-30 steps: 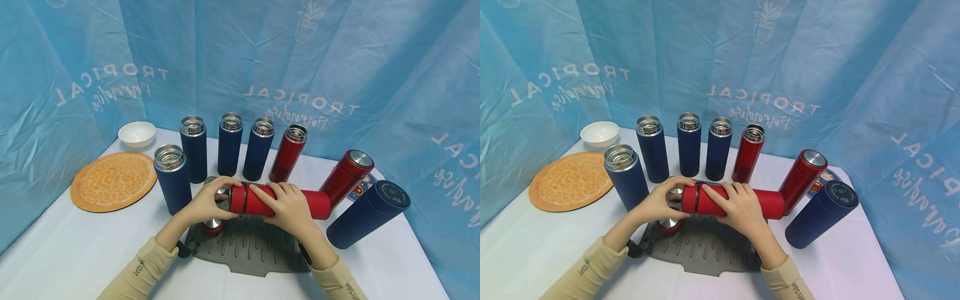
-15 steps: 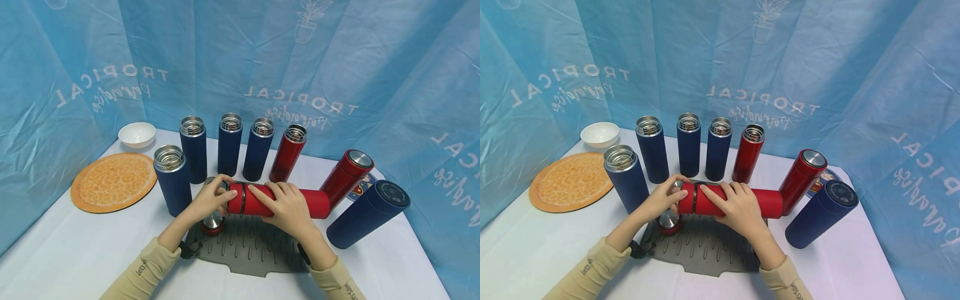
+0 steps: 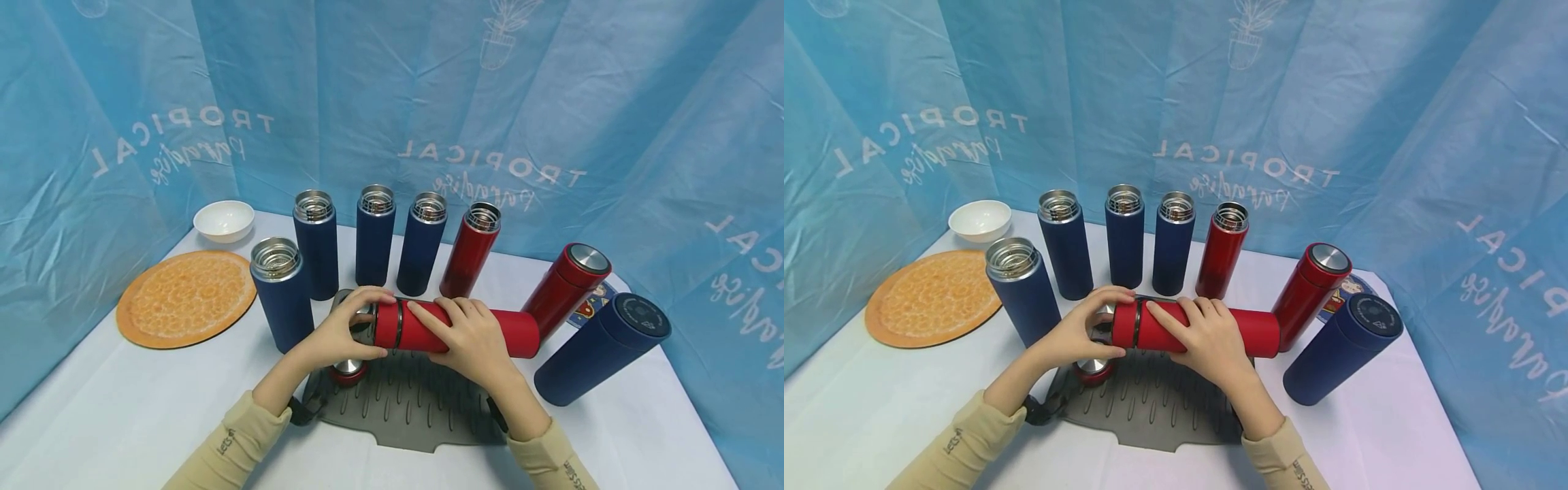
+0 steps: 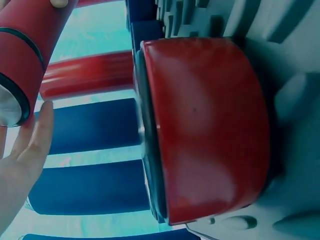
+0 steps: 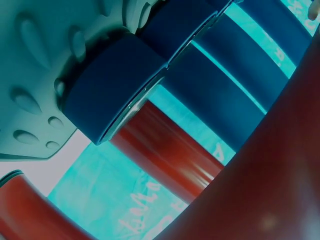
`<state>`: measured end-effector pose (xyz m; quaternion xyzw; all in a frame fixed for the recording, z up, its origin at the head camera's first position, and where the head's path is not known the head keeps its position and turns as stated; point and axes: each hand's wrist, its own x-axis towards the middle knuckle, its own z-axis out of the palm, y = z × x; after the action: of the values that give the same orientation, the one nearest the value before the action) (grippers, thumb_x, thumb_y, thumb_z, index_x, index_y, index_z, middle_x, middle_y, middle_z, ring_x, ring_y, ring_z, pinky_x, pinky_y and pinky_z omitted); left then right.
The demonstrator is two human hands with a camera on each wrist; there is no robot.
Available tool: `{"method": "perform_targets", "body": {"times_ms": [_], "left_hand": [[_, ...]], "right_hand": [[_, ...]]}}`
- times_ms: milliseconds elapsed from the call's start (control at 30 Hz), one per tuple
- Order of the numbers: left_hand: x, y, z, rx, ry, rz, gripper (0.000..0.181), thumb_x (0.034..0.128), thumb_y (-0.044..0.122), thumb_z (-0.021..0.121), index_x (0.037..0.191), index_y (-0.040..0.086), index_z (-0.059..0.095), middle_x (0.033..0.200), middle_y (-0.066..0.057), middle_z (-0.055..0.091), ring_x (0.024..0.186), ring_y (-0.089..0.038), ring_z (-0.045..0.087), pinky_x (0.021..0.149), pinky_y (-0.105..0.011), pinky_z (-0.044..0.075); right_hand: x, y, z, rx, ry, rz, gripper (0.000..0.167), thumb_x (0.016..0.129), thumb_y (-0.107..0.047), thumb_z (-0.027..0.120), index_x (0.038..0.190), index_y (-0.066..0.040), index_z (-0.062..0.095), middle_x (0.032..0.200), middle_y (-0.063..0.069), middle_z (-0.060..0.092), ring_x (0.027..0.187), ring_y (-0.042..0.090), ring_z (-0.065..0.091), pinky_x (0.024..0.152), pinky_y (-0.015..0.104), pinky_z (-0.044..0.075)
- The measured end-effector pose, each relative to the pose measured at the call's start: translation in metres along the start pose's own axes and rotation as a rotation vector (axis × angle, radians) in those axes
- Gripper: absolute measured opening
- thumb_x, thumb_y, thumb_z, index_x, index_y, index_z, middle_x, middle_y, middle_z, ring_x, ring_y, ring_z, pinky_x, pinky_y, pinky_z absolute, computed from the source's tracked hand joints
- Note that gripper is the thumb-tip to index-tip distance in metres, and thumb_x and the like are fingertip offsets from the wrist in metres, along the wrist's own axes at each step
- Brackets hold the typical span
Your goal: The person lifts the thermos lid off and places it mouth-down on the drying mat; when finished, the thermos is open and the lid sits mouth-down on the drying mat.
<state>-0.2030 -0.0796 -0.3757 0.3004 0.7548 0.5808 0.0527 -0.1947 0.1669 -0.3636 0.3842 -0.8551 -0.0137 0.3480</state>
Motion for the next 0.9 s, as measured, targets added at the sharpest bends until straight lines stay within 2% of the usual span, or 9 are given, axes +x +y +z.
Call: {"method": "perform_targets", "body": {"times_ms": [167,267,400,500,633,700,800,833,900], "left_hand": [[0.0016,0.0032,0.0001,0.013,0.006,-0.006,0.06,0.0697,0.003,0.077,0.122,0.017,0.051,0.131,-0.003,0.041,0.122,-0.025,0.037,0.094,-0.046,0.044],[0.0013,0.0045,0.0002,0.012,0.004,-0.062,0.061,0.074,0.01,0.075,0.127,0.017,0.046,0.129,-0.005,0.043,0.116,-0.027,0.044,0.09,-0.043,0.047],[0.0008,0.007,0.0016,0.006,0.011,-0.149,0.065,0.0795,0.017,0.071,0.135,0.016,0.037,0.128,-0.013,0.044,0.102,-0.027,0.054,0.075,-0.035,0.053],[0.0016,0.008,0.0023,0.006,0.029,-0.2,0.065,0.0824,0.02,0.068,0.137,0.017,0.034,0.124,-0.016,0.043,0.088,-0.024,0.057,0.063,-0.038,0.055],[0.004,0.0081,0.0026,0.065,0.041,-0.242,0.052,0.0885,0.028,0.061,0.134,0.017,0.038,0.109,-0.014,0.05,0.075,-0.025,0.057,0.056,-0.045,0.053],[0.005,0.008,0.0026,0.115,0.032,-0.248,0.044,0.0928,0.036,0.052,0.131,0.016,0.043,0.099,-0.012,0.056,0.07,-0.026,0.058,0.056,-0.045,0.053],[0.0051,0.0077,0.0019,0.154,0.0,-0.226,0.051,0.0955,0.049,0.038,0.13,0.012,0.045,0.098,-0.013,0.062,0.068,-0.026,0.06,0.059,-0.042,0.053],[0.0047,0.0074,0.0017,0.138,-0.011,-0.215,0.054,0.0951,0.051,0.037,0.132,0.012,0.044,0.102,-0.013,0.061,0.072,-0.025,0.061,0.062,-0.041,0.053],[0.0036,0.0068,0.0012,0.092,-0.02,-0.177,0.057,0.0926,0.048,0.047,0.136,0.011,0.039,0.115,-0.013,0.057,0.086,-0.025,0.061,0.071,-0.041,0.053]], "right_hand": [[-0.0002,0.0003,-0.0008,0.006,-0.004,0.002,0.091,0.05,-0.043,0.087,0.132,-0.025,0.05,0.106,0.013,0.062,0.089,0.031,0.06,0.077,0.044,0.051],[-0.0005,0.0005,-0.0013,0.005,-0.002,-0.001,0.092,0.05,-0.043,0.087,0.132,-0.025,0.05,0.106,0.013,0.062,0.089,0.031,0.06,0.077,0.044,0.051],[-0.0016,0.0004,-0.0013,-0.001,-0.006,-0.007,0.093,0.05,-0.044,0.087,0.132,-0.026,0.049,0.106,0.013,0.062,0.089,0.031,0.06,0.077,0.044,0.051],[-0.0023,-0.0002,-0.0009,0.003,-0.011,-0.008,0.093,0.049,-0.044,0.088,0.132,-0.026,0.049,0.106,0.013,0.062,0.089,0.03,0.06,0.077,0.044,0.051],[-0.0025,-0.0012,-0.0008,0.013,-0.009,-0.008,0.094,0.048,-0.043,0.088,0.132,-0.026,0.049,0.107,0.012,0.062,0.09,0.03,0.06,0.077,0.044,0.051],[-0.0024,-0.0015,-0.0003,0.016,-0.008,-0.009,0.095,0.048,-0.043,0.088,0.132,-0.026,0.049,0.107,0.012,0.062,0.09,0.03,0.06,0.078,0.044,0.051],[-0.0021,-0.002,0.0002,0.02,-0.004,-0.012,0.095,0.048,-0.042,0.088,0.133,-0.026,0.049,0.107,0.011,0.062,0.09,0.03,0.06,0.078,0.044,0.051],[-0.002,-0.002,0.0004,0.02,-0.004,-0.012,0.094,0.049,-0.042,0.088,0.133,-0.026,0.049,0.107,0.011,0.062,0.09,0.029,0.06,0.077,0.044,0.051],[-0.0018,-0.0018,0.0003,0.018,-0.004,-0.01,0.095,0.048,-0.042,0.089,0.133,-0.026,0.049,0.107,0.011,0.062,0.09,0.029,0.06,0.077,0.044,0.051]]}}
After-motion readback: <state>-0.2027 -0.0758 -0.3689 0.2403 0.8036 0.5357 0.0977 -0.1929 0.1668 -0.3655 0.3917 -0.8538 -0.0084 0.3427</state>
